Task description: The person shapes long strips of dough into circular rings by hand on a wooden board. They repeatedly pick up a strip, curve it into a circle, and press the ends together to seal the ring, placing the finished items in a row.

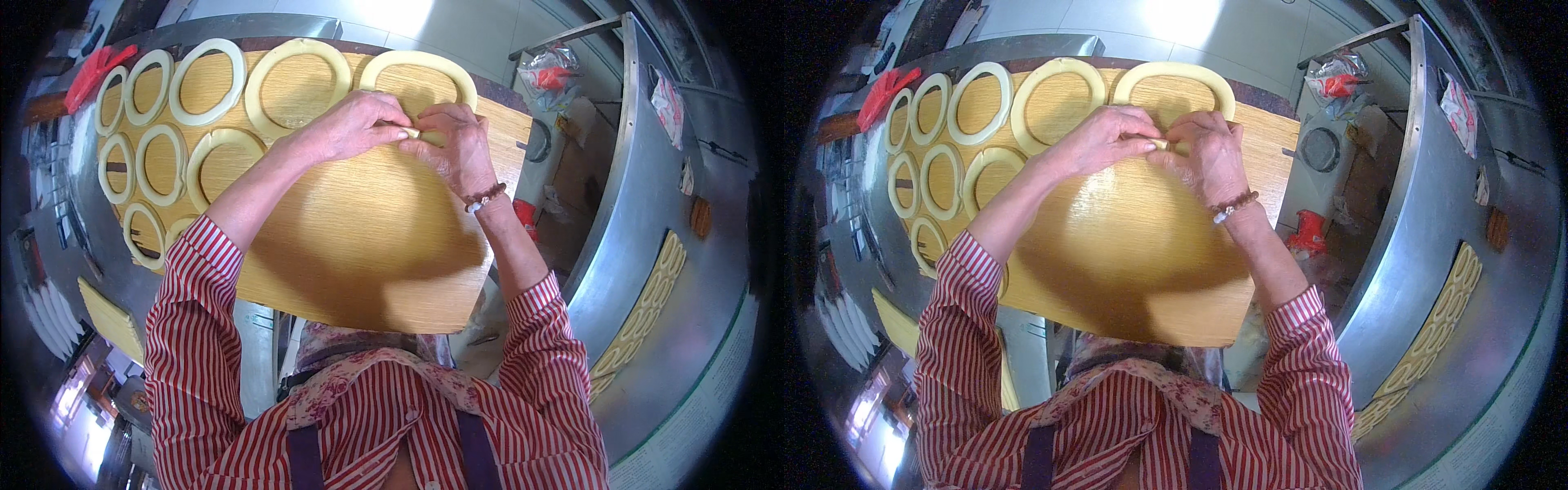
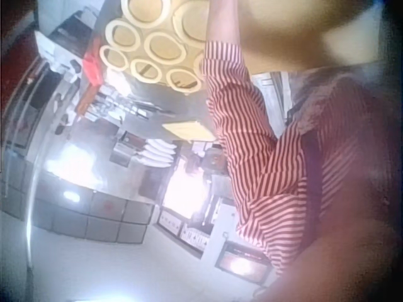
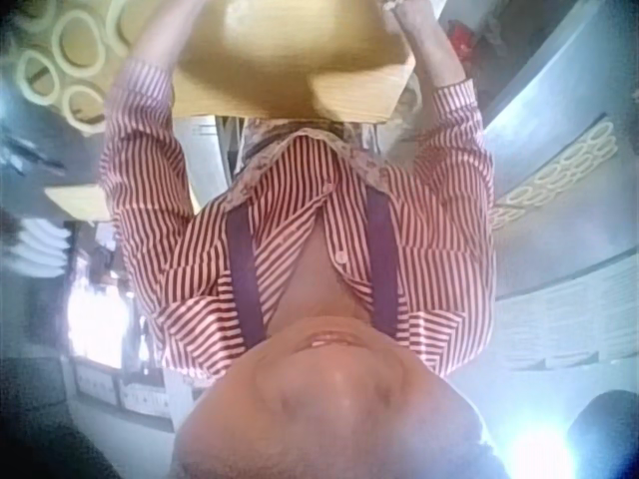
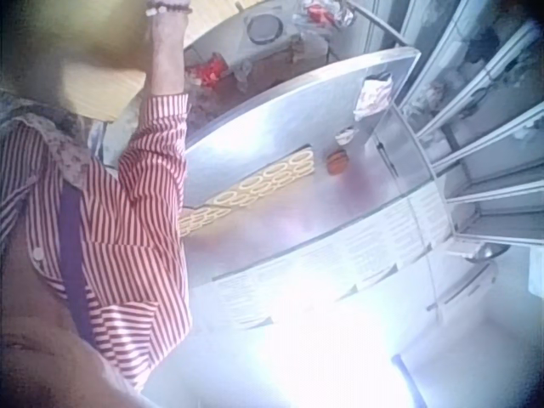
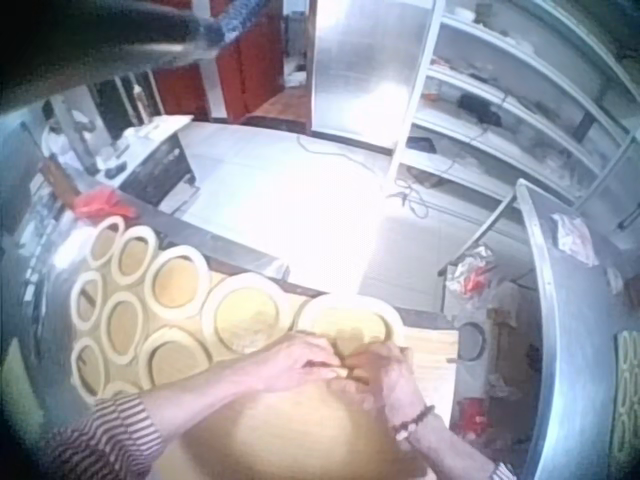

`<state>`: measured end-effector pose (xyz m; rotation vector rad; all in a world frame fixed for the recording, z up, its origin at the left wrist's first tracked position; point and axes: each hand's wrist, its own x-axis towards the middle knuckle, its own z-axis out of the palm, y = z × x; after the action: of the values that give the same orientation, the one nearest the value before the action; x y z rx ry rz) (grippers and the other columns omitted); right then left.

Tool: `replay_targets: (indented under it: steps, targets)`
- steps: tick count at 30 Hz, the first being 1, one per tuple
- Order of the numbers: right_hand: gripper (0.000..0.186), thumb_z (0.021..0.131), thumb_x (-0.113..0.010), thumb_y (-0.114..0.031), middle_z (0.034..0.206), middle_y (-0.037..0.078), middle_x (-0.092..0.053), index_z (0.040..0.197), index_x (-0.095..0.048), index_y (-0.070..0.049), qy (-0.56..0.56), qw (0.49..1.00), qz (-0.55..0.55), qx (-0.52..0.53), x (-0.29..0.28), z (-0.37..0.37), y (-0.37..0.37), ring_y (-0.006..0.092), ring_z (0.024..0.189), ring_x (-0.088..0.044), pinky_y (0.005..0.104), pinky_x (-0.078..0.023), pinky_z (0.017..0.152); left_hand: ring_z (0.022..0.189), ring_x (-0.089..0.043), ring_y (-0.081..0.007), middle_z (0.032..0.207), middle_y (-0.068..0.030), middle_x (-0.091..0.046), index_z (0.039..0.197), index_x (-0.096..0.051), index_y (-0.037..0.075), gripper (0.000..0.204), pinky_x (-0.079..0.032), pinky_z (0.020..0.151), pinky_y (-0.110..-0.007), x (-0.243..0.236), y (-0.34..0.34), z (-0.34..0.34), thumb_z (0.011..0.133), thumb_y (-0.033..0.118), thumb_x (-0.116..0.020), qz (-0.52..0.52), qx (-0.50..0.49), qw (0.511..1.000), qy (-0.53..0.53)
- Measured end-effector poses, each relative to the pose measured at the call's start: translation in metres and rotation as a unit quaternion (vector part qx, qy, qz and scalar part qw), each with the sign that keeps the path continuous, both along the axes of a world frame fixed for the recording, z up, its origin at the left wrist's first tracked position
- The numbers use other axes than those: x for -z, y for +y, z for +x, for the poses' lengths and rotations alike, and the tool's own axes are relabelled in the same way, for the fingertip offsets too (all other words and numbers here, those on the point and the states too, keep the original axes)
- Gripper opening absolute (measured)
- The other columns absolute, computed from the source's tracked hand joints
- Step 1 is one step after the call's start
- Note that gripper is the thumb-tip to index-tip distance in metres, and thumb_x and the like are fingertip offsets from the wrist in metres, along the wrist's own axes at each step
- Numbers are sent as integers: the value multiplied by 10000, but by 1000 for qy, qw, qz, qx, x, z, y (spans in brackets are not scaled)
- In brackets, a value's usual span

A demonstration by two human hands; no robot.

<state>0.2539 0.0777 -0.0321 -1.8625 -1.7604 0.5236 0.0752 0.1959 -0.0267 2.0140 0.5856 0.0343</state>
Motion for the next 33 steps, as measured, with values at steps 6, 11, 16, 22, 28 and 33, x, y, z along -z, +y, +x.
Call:
replay_targets:
  steps: [6,11,16,22,28,33]
  targets:
    - [321,689,-852,-314,1071,14,-682,903,-740,-102,30,999,-17,16,11,2,-3,207,1069,-574,421,-358,918,870,-632,-241,951,-110,-663,1041,-709,-9,185,-519,783,-366,10,-6,3,945,116,-612,32,-12,998,-43]
    - [333,661,-844,-173,1181,11,-642,956,-709,-98,-50,999,-8,-2,4,-7,-11,215,1159,-558,429,-357,984,990,-608,-269,975,-117,-632,1059,-690,-2,222,-456,947,-404,0,-12,8,961,168,-587,116,30,992,49]
    - [314,672,-814,-130,1109,13,-658,967,-709,-114,-128,990,2,-56,10,15,-9,208,1120,-577,456,-343,981,1061,-581,-255,1016,-113,-624,1055,-686,9,298,-353,1075,-434,7,-25,7,914,268,-637,237,31,971,7]
    - [264,714,-791,-139,969,15,-692,970,-727,-128,19,998,-14,-50,14,36,-5,204,996,-624,424,-343,928,1059,-586,-245,982,-106,-630,1039,-686,20,296,-315,1096,-448,18,-39,28,843,241,-708,237,-27,969,58]
    - [256,790,-796,-152,952,94,-706,1004,-724,-31,31,995,8,-97,12,51,1,234,754,-678,326,-525,692,1042,-593,-257,941,-100,-630,968,-662,34,223,-316,1096,-447,26,-48,36,813,175,-740,250,-90,964,10]
    - [189,827,-756,-190,899,98,-688,949,-725,-49,59,994,-38,-83,9,52,3,244,819,-658,376,-445,797,1062,-602,-263,967,-106,-651,992,-655,46,231,-318,1113,-465,19,-50,33,819,171,-741,236,-88,967,43]
